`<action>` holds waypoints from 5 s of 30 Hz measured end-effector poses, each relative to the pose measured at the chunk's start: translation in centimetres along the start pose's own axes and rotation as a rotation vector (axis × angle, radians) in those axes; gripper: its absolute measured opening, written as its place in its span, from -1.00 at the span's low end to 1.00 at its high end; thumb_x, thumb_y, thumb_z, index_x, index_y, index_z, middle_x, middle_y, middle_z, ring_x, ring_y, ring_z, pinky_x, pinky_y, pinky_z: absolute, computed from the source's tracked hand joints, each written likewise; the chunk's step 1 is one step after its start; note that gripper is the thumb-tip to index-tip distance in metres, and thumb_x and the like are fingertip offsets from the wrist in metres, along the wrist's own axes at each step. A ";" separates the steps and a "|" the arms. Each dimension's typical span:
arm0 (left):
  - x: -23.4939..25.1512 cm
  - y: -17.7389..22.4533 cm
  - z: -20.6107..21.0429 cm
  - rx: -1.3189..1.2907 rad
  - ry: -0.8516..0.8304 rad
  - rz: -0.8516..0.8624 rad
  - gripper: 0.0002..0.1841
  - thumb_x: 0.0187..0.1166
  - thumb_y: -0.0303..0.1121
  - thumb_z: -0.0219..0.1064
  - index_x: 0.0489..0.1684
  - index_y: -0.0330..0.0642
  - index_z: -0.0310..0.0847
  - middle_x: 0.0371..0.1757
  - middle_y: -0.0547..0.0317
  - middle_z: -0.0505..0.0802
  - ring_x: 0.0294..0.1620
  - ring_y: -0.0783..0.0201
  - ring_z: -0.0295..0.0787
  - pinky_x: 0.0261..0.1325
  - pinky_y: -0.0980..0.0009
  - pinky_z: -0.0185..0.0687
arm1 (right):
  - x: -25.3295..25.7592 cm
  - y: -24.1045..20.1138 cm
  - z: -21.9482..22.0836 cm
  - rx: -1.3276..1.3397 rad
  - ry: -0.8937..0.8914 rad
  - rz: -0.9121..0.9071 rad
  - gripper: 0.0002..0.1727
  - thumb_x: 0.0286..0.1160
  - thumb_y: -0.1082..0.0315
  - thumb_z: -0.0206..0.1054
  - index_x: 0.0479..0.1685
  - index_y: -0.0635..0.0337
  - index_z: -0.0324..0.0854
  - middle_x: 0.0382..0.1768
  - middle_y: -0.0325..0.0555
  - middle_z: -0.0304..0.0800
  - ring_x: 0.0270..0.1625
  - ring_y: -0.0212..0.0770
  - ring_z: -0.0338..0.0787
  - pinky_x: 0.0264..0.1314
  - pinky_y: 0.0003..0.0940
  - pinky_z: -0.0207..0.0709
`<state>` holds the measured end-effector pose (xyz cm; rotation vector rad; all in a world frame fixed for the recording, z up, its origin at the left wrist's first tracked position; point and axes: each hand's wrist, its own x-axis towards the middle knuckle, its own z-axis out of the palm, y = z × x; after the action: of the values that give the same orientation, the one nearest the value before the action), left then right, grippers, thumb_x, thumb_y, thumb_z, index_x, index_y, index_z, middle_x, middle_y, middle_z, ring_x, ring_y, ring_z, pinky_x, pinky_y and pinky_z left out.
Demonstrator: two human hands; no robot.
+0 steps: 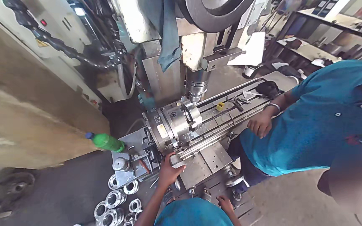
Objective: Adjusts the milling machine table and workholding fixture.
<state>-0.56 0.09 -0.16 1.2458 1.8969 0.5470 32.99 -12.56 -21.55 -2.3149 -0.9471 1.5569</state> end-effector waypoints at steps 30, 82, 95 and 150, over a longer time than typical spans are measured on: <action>-0.1 -0.1 -0.2 0.011 -0.027 0.000 0.05 0.00 0.21 0.73 0.69 0.22 0.35 0.57 -0.13 0.60 0.49 -0.12 0.61 0.43 -0.18 0.59 | -0.5 -0.4 -0.1 -0.014 -0.015 -0.005 -0.65 0.76 0.21 0.24 0.22 0.32 0.68 -0.10 0.19 0.80 -0.10 0.05 0.74 0.12 0.11 0.55; 0.3 -0.3 0.2 -0.047 0.006 0.074 0.04 0.00 0.10 0.75 0.67 0.07 0.36 0.41 -0.11 0.72 0.38 -0.01 0.70 0.41 -0.11 0.61 | -0.4 -0.3 -0.2 0.021 -0.018 0.032 -0.62 0.75 0.14 0.24 0.27 0.22 0.70 0.04 0.18 0.82 0.03 0.08 0.78 0.23 0.14 0.54; 0.1 0.0 0.1 -0.071 0.002 0.087 0.03 0.03 0.01 0.77 0.66 -0.01 0.35 0.38 -0.08 0.75 0.36 0.06 0.72 0.43 -0.02 0.63 | 0.0 -0.3 -0.1 0.013 -0.026 0.041 -0.61 0.75 0.13 0.23 0.28 0.22 0.69 0.06 0.19 0.81 0.08 0.10 0.77 0.26 0.16 0.54; 0.2 0.0 0.0 -0.017 0.000 0.043 0.04 -0.02 0.14 0.75 0.66 0.12 0.39 0.50 -0.11 0.65 0.47 -0.03 0.62 0.48 -0.08 0.56 | 0.2 -0.6 -0.3 -0.010 -0.028 0.018 -0.65 0.78 0.16 0.21 0.20 0.25 0.70 -0.07 0.17 0.80 -0.07 0.05 0.75 0.13 0.12 0.55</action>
<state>-0.60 0.26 -0.19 1.2777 1.8659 0.5843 33.07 -11.89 -21.31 -2.3201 -0.9450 1.5996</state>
